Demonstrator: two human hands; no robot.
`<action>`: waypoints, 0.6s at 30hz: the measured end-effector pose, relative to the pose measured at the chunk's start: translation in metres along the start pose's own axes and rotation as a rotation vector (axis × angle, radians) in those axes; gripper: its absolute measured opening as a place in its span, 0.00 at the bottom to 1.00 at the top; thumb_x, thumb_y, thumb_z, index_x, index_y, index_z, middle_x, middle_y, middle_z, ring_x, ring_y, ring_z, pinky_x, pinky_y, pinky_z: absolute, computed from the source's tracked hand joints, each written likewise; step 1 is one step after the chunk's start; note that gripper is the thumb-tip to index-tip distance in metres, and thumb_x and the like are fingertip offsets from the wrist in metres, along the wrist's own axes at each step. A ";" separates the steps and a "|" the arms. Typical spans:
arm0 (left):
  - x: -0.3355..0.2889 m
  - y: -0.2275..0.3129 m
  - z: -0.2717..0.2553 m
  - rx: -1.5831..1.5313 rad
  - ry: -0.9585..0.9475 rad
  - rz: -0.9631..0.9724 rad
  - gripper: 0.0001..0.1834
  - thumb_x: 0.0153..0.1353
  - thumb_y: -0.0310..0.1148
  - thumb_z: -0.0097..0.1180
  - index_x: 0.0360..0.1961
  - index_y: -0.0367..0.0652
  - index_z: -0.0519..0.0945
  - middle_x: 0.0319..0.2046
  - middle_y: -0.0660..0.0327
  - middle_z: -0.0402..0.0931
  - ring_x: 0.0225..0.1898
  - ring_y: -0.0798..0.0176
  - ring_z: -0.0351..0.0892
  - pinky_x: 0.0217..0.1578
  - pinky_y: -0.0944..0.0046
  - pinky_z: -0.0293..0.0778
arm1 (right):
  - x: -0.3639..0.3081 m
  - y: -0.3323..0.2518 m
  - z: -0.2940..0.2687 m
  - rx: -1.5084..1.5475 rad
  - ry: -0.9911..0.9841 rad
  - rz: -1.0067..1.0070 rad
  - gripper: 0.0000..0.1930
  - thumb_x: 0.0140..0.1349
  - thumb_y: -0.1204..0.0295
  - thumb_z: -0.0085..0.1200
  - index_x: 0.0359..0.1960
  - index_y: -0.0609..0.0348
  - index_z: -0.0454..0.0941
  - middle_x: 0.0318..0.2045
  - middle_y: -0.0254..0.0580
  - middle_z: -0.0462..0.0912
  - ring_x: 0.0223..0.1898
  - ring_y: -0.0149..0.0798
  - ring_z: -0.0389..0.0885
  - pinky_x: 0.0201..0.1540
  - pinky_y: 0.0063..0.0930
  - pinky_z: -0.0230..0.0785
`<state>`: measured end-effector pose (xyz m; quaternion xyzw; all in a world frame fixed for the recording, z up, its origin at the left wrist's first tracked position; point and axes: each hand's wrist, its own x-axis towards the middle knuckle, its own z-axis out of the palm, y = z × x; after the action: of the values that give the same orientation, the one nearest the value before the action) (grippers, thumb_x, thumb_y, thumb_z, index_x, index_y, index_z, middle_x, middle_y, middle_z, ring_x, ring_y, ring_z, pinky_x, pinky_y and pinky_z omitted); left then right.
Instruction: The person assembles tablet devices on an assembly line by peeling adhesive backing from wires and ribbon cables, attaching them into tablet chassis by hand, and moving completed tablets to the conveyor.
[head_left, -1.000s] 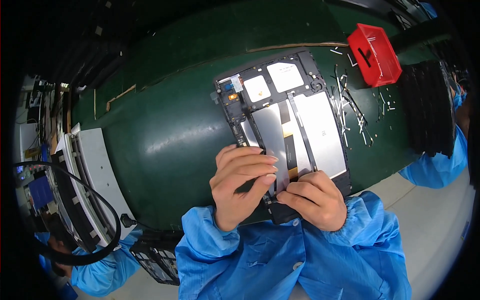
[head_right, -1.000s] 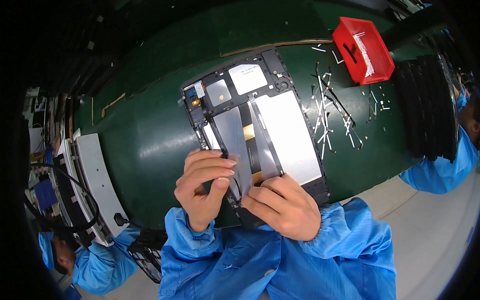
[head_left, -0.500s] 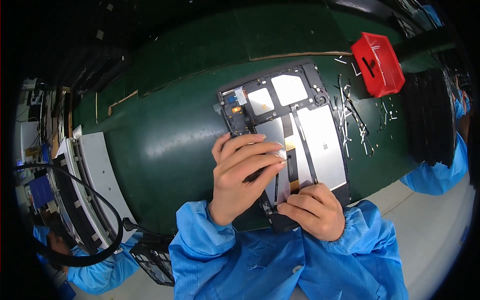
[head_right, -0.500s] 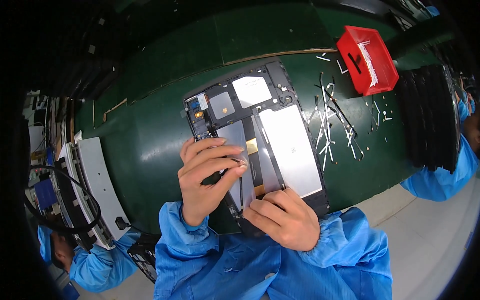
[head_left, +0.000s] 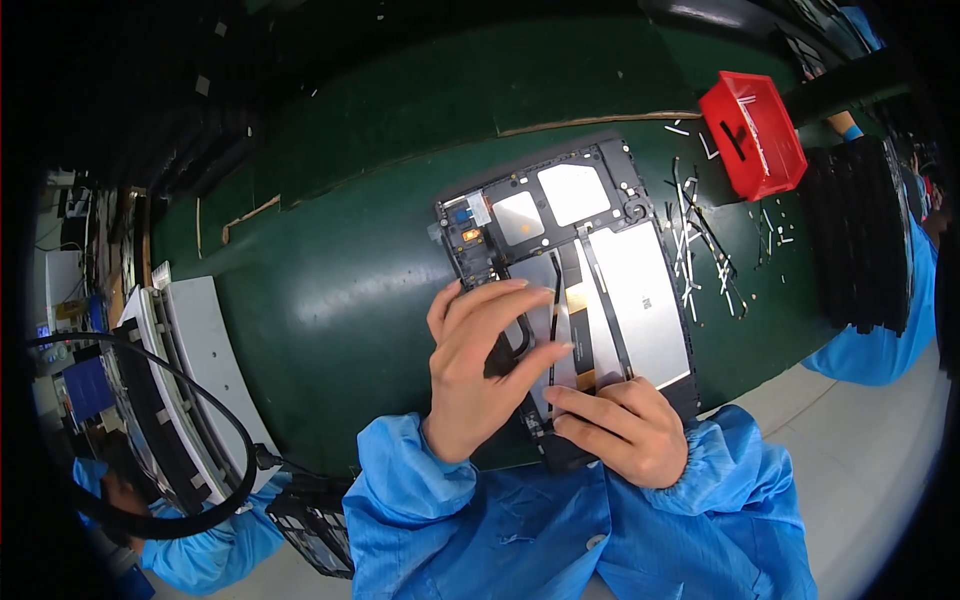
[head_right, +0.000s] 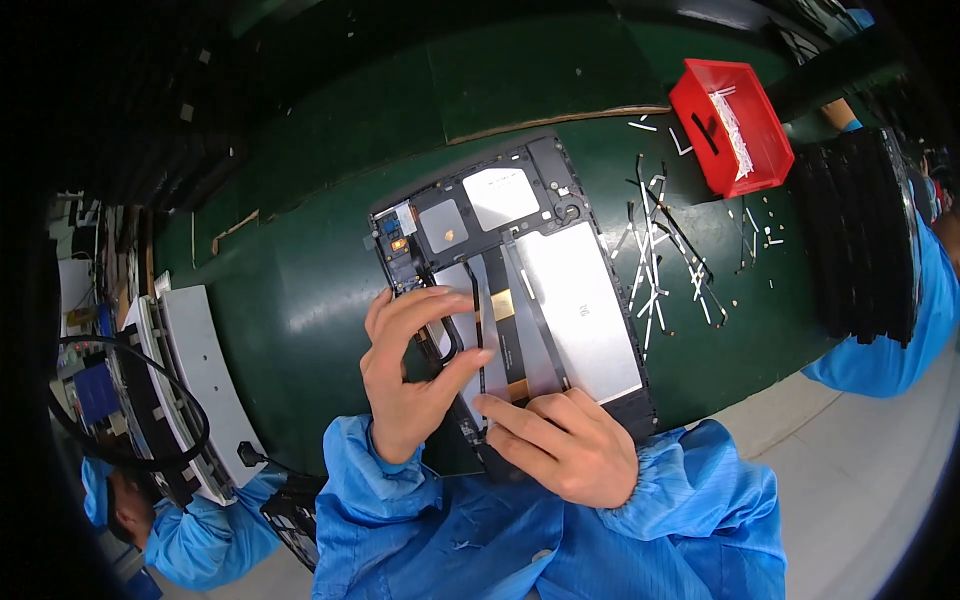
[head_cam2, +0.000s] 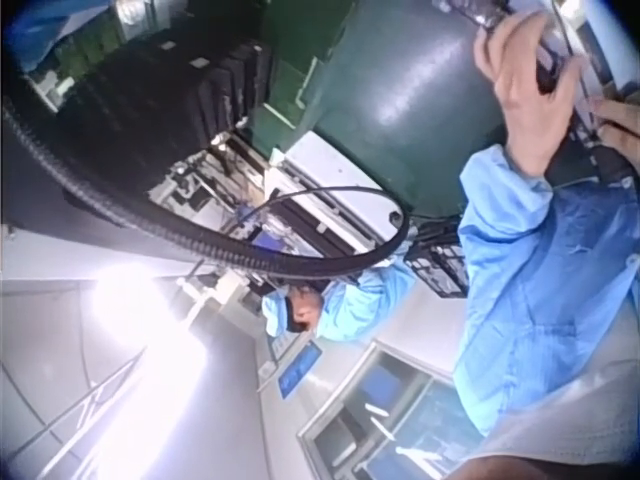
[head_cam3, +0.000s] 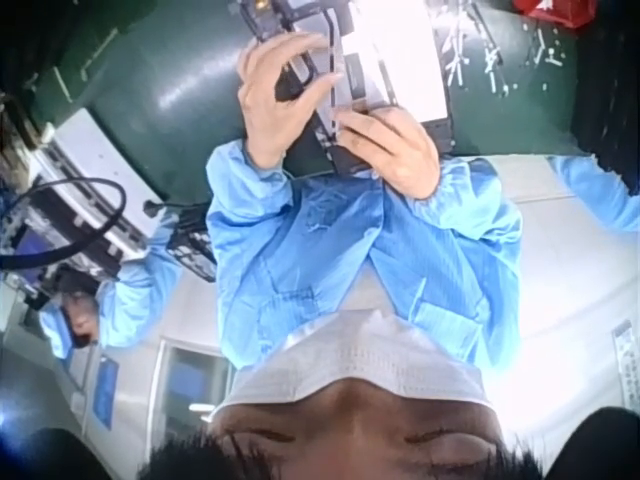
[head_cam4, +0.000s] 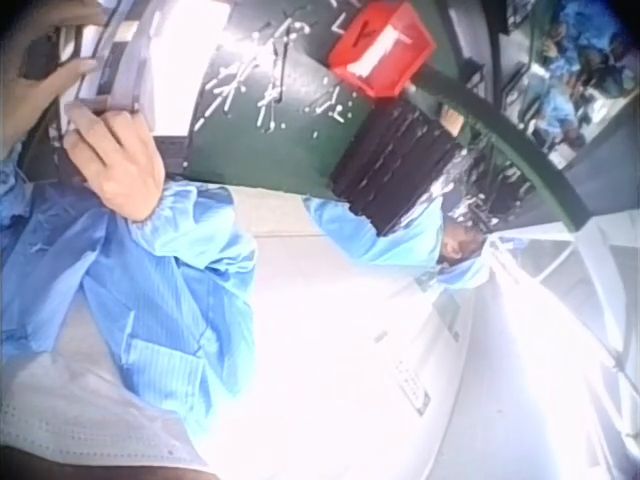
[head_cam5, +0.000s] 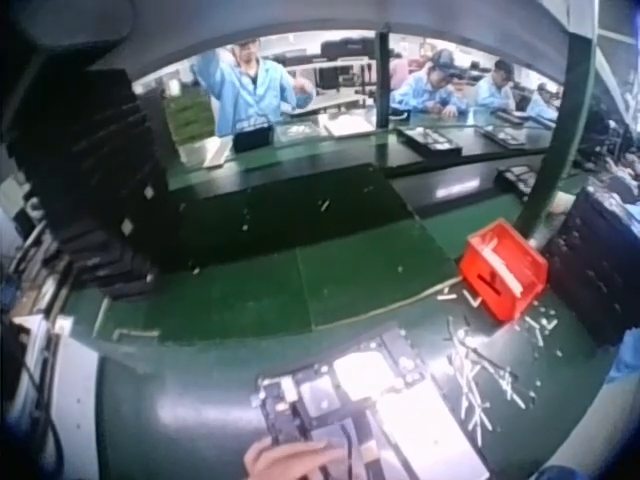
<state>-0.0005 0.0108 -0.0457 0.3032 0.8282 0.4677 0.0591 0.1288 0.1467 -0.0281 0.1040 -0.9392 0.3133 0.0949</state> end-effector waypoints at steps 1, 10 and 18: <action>-0.003 -0.006 0.001 -0.035 0.025 0.054 0.10 0.50 0.38 0.64 0.33 0.47 0.84 0.41 0.57 0.79 0.50 0.55 0.73 0.58 0.52 0.56 | -0.001 0.000 0.000 -0.003 0.005 0.001 0.11 0.44 0.74 0.57 0.33 0.58 0.81 0.46 0.33 0.78 0.36 0.34 0.73 0.38 0.28 0.69; -0.027 -0.028 -0.004 0.271 -0.111 0.253 0.41 0.56 0.74 0.26 0.50 0.60 0.80 0.61 0.52 0.61 0.64 0.43 0.48 0.61 0.46 0.44 | 0.004 -0.009 -0.011 -0.070 -0.034 -0.009 0.11 0.48 0.74 0.57 0.35 0.60 0.78 0.46 0.38 0.79 0.36 0.34 0.73 0.36 0.26 0.70; 0.000 -0.034 0.000 0.199 -0.039 0.262 0.34 0.63 0.65 0.27 0.47 0.59 0.83 0.63 0.49 0.57 0.64 0.38 0.47 0.62 0.41 0.38 | 0.015 -0.015 -0.029 -0.098 -0.201 0.088 0.26 0.54 0.50 0.58 0.44 0.60 0.78 0.18 0.32 0.72 0.21 0.31 0.72 0.26 0.23 0.67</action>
<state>-0.0157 -0.0017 -0.0731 0.4220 0.8224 0.3811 -0.0170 0.1211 0.1508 0.0070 0.0888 -0.9617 0.2591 -0.0086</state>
